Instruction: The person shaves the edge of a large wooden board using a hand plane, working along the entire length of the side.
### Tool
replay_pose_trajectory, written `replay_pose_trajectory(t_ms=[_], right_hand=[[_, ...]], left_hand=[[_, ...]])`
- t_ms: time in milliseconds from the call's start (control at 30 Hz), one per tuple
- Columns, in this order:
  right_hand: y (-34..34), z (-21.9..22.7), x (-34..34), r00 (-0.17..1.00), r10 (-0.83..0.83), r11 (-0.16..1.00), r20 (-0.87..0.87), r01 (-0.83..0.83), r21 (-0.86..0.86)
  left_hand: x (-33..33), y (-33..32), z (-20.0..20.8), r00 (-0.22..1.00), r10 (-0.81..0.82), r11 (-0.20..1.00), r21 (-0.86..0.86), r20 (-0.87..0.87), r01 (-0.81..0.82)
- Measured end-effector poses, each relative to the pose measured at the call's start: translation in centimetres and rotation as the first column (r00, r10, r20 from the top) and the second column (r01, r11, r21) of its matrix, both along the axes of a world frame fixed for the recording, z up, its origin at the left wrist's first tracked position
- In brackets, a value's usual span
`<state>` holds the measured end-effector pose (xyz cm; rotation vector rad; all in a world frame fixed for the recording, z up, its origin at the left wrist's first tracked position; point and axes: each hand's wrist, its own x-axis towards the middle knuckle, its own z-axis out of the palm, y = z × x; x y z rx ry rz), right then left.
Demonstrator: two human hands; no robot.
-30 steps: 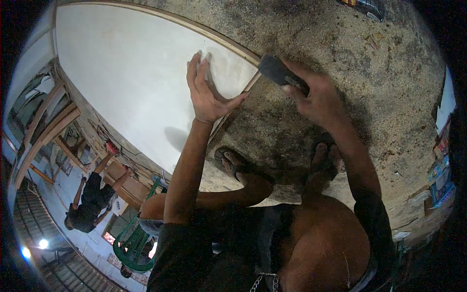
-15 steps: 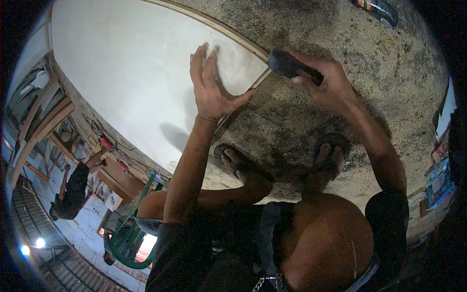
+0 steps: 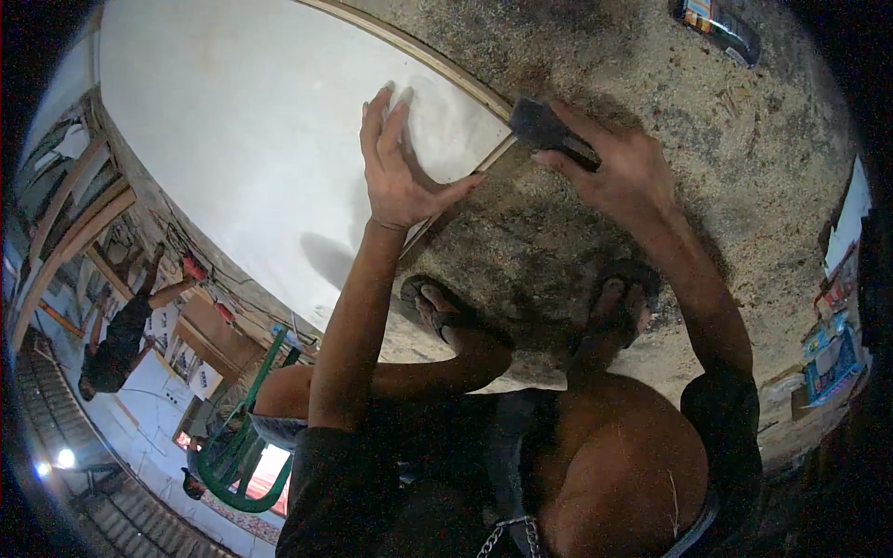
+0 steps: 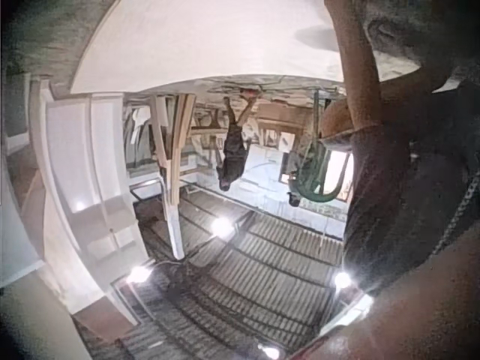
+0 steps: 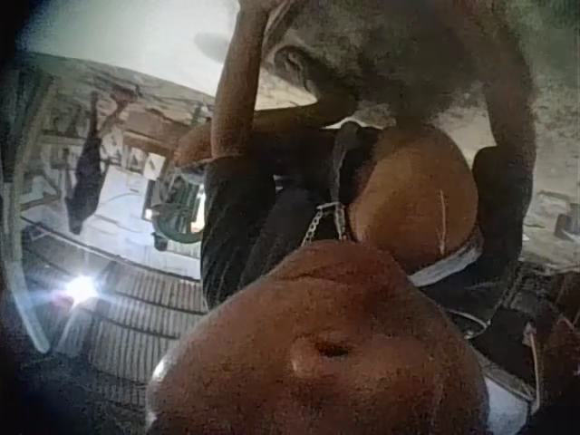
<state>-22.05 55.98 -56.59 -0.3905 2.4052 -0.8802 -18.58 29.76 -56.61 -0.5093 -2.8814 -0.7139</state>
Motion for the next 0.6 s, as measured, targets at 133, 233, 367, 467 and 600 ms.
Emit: replay_pose_trajectory(t_ms=[133,233,367,467,600], right_hand=[[0.6,-0.9,0.3,0.966,0.029,0.999,-0.255,-0.038,-0.033],[0.4,-1.1,0.7,0.927,0.023,0.997,-0.373,-0.049,-0.059],[-0.1,-0.1,2.3,0.986,-0.105,0.991,-0.13,0.092,-0.098],[-0.8,0.2,3.4,0.974,-0.2,0.979,-0.109,0.193,-0.066],[-2.9,-0.1,5.7,0.922,-0.37,0.925,-0.113,0.355,-0.133]], left_hand=[[-0.1,0.1,0.0,0.996,0.014,0.969,0.244,0.09,-0.036],[-0.4,-0.7,-0.8,0.99,0.064,0.894,0.434,0.127,-0.113],[-0.5,-0.7,-0.9,0.984,0.151,0.866,0.469,0.092,-0.177],[-0.7,-0.7,-1.6,0.992,0.119,0.899,0.418,0.051,-0.129],[-0.5,-0.7,-1.1,0.996,0.089,0.915,0.393,0.021,-0.09]])
